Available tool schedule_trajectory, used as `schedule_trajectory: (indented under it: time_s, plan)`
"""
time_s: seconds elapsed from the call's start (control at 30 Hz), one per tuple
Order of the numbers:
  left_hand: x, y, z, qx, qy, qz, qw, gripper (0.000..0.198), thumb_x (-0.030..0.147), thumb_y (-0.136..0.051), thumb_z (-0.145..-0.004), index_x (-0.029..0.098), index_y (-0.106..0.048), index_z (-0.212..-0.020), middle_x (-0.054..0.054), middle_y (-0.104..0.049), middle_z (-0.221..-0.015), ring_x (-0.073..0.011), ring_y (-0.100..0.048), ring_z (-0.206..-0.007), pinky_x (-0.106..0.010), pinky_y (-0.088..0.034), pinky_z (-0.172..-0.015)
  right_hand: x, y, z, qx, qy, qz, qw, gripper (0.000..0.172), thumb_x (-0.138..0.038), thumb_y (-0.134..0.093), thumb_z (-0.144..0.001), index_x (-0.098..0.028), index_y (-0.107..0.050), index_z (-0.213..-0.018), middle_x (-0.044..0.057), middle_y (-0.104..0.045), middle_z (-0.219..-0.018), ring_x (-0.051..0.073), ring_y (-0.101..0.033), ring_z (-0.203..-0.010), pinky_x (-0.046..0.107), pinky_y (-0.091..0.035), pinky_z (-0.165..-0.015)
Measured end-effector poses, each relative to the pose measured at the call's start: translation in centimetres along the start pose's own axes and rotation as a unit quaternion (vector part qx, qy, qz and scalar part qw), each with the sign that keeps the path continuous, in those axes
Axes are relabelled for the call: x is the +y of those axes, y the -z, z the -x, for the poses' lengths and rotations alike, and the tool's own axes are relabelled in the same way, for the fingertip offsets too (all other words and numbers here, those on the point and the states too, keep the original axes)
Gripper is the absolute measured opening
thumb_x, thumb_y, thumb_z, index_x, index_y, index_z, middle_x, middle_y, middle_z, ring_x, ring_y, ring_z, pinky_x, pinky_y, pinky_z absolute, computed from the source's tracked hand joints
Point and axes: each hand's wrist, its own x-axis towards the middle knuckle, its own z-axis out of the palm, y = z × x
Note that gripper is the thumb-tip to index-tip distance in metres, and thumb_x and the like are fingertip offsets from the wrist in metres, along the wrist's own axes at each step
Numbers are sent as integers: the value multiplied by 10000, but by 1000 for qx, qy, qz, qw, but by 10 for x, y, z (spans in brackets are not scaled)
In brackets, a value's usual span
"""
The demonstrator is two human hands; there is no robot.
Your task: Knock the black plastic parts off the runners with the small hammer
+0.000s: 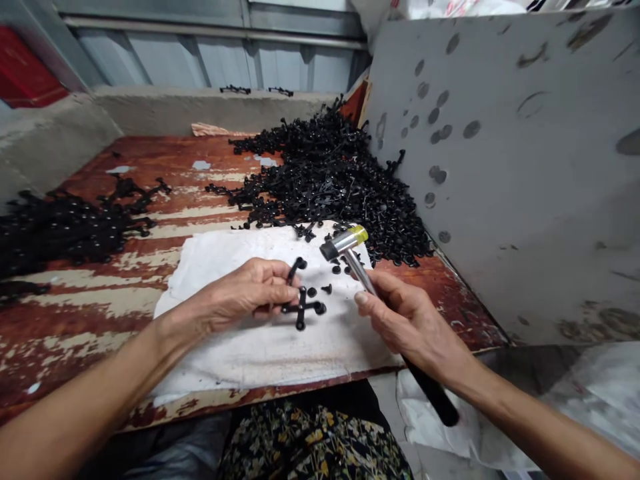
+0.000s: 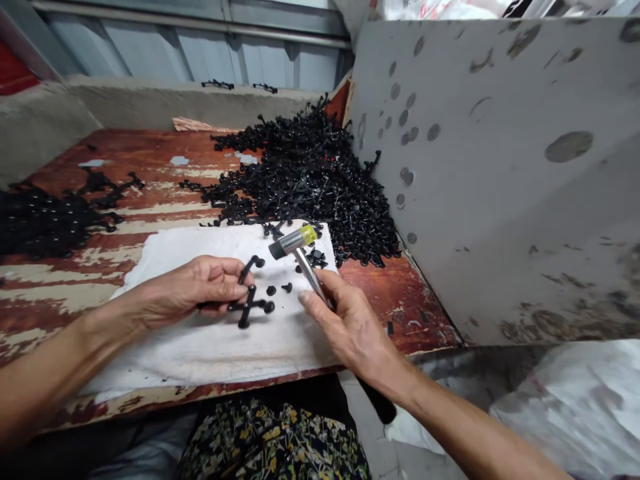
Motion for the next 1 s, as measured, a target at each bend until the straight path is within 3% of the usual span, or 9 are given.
schedule_trajectory:
  time_s: [0.1, 0.2, 0.5, 0.6, 0.73, 0.9, 1.0]
  plan:
    - [2, -9, -1, -108, -19, -92, 990, 209, 283, -688, -680, 131, -614, -804, 53, -488, -555, -46, -329, -460, -184, -209, -434, -7, -7, -13, -25, -40, -75, 996, 171, -379, -577, -850, -209, -564, -859, -75, -418, -577, 93, -371, -453, 225, -335, -421]
    - [2, -14, -4, -162, -39, -144, 975, 166, 278, -651, -695, 143, -584, -764, 57, -467, -568, -60, -320, -490, -209, -206, -462, -9, -13, -22, -49, -49, -98, 993, 164, -363, -600, -817, -220, -519, -818, -89, -404, -576, 77, -304, -428, 216, -275, -397]
    - [-1, -11, -4, -183, -44, -195, 962, 209, 339, -635, -706, 156, -546, -657, 63, -411, -548, -70, -310, -509, -208, -222, -464, 1, -19, -14, -75, -22, -77, 994, 135, -292, -537, -839, -228, -465, -745, -104, -344, -514, 74, -285, -415, 209, -231, -401]
    - [0, -9, -1, -128, -31, -169, 977, 223, 344, -669, -705, 149, -567, -669, 63, -431, -521, -55, -311, -468, -192, -211, -434, -2, -19, -16, -55, -14, -63, 996, 121, -308, -526, -851, -218, -486, -779, -94, -386, -543, 76, -341, -427, 213, -269, -413]
    - [3, -8, 0, 41, -16, -22, 999, 208, 295, -716, -695, 151, -567, -692, 45, -505, -501, -53, -391, -413, -166, -257, -390, -5, -19, -16, -40, -26, -71, 996, 166, -363, -550, -860, -214, -492, -813, -83, -439, -567, 84, -410, -452, 214, -308, -425]
    - [5, -13, -7, 174, 10, 177, 969, 133, 88, -705, -679, 128, -578, -691, 2, -598, -581, -85, -525, -448, -174, -390, -378, -3, -22, -15, -41, -59, -97, 993, 205, -406, -559, -862, -214, -498, -824, -99, -424, -518, 76, -369, -407, 197, -283, -388]
    - [3, -16, -10, 194, 16, 255, 947, 138, 29, -691, -669, 119, -586, -666, -10, -628, -654, -100, -572, -488, -234, -505, -427, -2, -24, -17, -38, -75, -129, 988, 234, -435, -562, -855, -214, -490, -833, -90, -471, -518, 74, -375, -400, 186, -287, -376]
